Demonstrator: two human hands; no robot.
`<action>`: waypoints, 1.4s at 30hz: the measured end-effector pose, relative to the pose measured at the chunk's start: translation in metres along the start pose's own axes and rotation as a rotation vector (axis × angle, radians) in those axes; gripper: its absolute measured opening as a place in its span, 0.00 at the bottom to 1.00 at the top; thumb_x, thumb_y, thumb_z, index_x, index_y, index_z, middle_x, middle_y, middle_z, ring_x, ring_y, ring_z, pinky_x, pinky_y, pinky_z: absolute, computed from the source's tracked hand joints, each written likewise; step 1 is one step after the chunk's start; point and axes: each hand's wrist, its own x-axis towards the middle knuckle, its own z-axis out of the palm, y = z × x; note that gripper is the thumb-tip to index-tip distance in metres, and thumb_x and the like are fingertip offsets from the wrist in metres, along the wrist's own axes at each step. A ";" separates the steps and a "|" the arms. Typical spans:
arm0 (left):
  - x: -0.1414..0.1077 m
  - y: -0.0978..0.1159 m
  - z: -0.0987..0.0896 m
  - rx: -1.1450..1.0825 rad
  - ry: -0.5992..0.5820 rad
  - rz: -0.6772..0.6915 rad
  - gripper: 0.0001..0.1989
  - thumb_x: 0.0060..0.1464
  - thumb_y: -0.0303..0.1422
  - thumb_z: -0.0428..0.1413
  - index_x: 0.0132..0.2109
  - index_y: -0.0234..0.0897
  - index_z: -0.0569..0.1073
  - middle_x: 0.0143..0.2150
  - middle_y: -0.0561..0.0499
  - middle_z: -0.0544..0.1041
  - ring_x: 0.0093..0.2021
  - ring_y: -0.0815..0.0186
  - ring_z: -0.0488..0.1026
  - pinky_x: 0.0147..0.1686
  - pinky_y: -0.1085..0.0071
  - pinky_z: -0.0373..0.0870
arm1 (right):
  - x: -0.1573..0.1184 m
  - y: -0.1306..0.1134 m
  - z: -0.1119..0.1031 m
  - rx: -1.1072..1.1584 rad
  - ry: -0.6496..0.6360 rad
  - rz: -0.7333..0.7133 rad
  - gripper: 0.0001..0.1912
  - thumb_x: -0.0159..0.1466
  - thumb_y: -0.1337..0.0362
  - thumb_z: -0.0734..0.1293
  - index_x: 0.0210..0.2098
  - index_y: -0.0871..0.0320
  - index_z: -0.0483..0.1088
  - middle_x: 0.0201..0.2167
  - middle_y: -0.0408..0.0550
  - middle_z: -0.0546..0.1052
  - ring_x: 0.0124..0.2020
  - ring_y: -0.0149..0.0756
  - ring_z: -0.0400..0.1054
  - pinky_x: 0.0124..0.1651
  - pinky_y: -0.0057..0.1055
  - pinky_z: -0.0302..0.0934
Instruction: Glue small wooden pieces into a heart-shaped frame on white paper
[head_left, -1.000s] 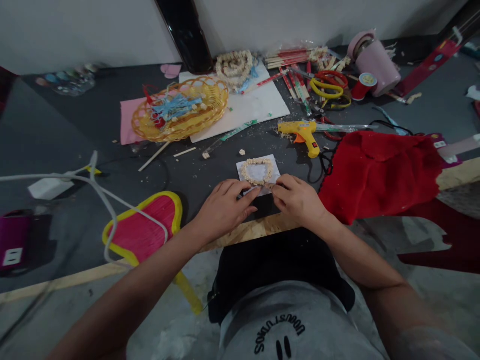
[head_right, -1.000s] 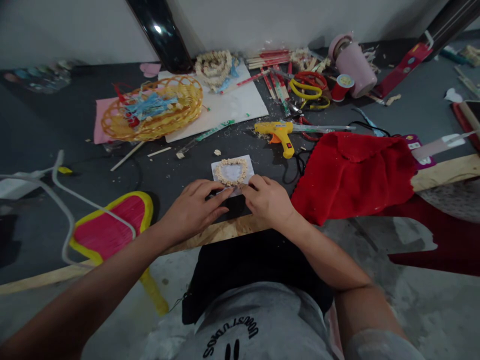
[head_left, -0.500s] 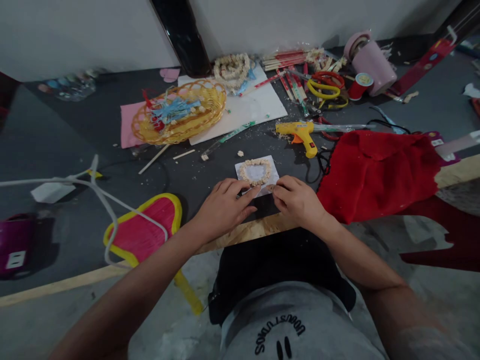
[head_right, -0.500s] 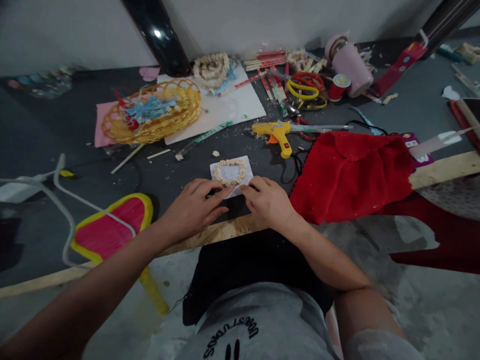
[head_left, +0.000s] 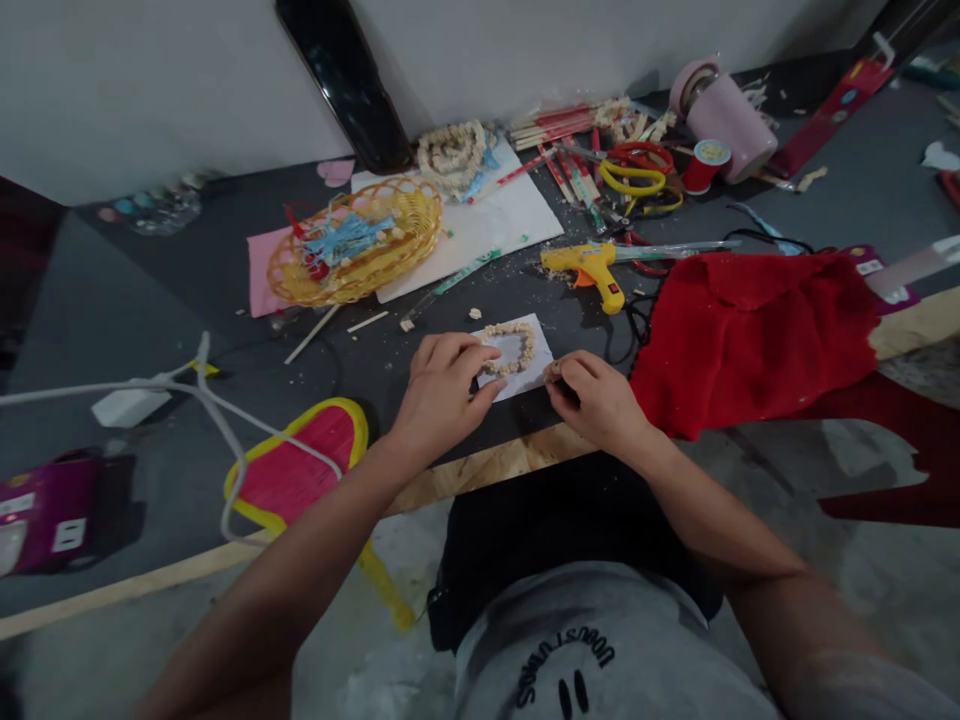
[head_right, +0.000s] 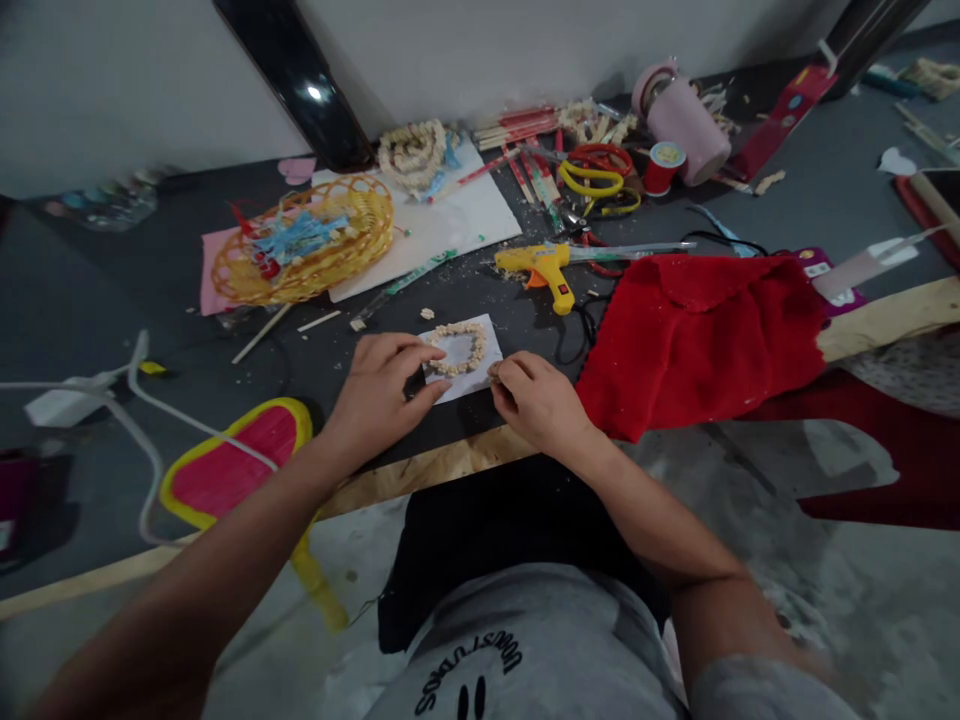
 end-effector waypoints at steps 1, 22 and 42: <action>0.003 0.004 0.001 0.003 -0.012 -0.003 0.15 0.60 0.39 0.56 0.51 0.37 0.75 0.49 0.42 0.72 0.53 0.51 0.65 0.54 0.53 0.65 | 0.000 0.000 0.000 0.001 0.004 -0.010 0.06 0.67 0.70 0.61 0.39 0.58 0.69 0.37 0.53 0.77 0.41 0.38 0.73 0.45 0.34 0.71; 0.010 0.012 0.013 -0.029 -0.006 -0.014 0.07 0.59 0.34 0.56 0.40 0.41 0.78 0.48 0.46 0.73 0.53 0.53 0.65 0.53 0.52 0.63 | 0.002 -0.002 -0.002 0.000 -0.053 0.012 0.08 0.66 0.70 0.61 0.41 0.58 0.70 0.39 0.53 0.77 0.43 0.40 0.72 0.47 0.38 0.70; 0.006 0.000 0.014 -0.066 0.013 0.045 0.09 0.56 0.33 0.56 0.44 0.40 0.77 0.54 0.44 0.71 0.56 0.50 0.63 0.50 0.51 0.63 | 0.015 -0.014 0.008 -0.142 -0.098 -0.009 0.04 0.66 0.70 0.62 0.37 0.56 0.67 0.35 0.50 0.75 0.37 0.40 0.69 0.40 0.34 0.64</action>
